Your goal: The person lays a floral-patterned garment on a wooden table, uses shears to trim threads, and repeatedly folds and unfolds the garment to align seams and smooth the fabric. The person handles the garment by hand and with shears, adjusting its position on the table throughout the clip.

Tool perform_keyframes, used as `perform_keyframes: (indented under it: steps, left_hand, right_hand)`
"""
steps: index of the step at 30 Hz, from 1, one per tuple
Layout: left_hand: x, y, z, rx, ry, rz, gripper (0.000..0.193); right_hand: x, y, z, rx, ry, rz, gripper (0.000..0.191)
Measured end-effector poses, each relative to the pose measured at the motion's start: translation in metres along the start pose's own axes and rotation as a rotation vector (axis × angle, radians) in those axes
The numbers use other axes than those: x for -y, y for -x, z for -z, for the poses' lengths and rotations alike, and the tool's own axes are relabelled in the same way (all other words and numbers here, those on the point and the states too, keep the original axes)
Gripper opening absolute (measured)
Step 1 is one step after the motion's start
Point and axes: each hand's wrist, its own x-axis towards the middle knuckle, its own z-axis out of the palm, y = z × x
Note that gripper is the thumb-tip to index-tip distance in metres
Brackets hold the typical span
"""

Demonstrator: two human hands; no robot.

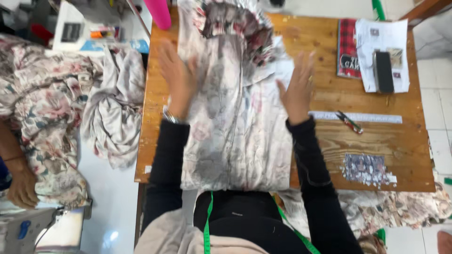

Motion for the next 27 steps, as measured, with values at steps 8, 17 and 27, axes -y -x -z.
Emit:
perform_keyframes:
  steps: [8, 17, 27]
  left_hand:
    - [0.042, 0.192, 0.078, 0.563, -0.571, -0.018, 0.058]
    - [0.003, 0.167, -0.024, 0.683, -0.317, -0.072, 0.077]
    - [0.086, 0.039, -0.053, 0.582, -0.605, -0.042, 0.055]
  right_hand:
    - [-0.025, 0.145, -0.029, 0.432, 0.188, 0.016, 0.066]
    - [0.065, 0.082, -0.073, 0.204, -0.182, 0.242, 0.042]
    - [-0.017, -0.054, -0.108, 0.433, 0.11, 0.005, 0.057]
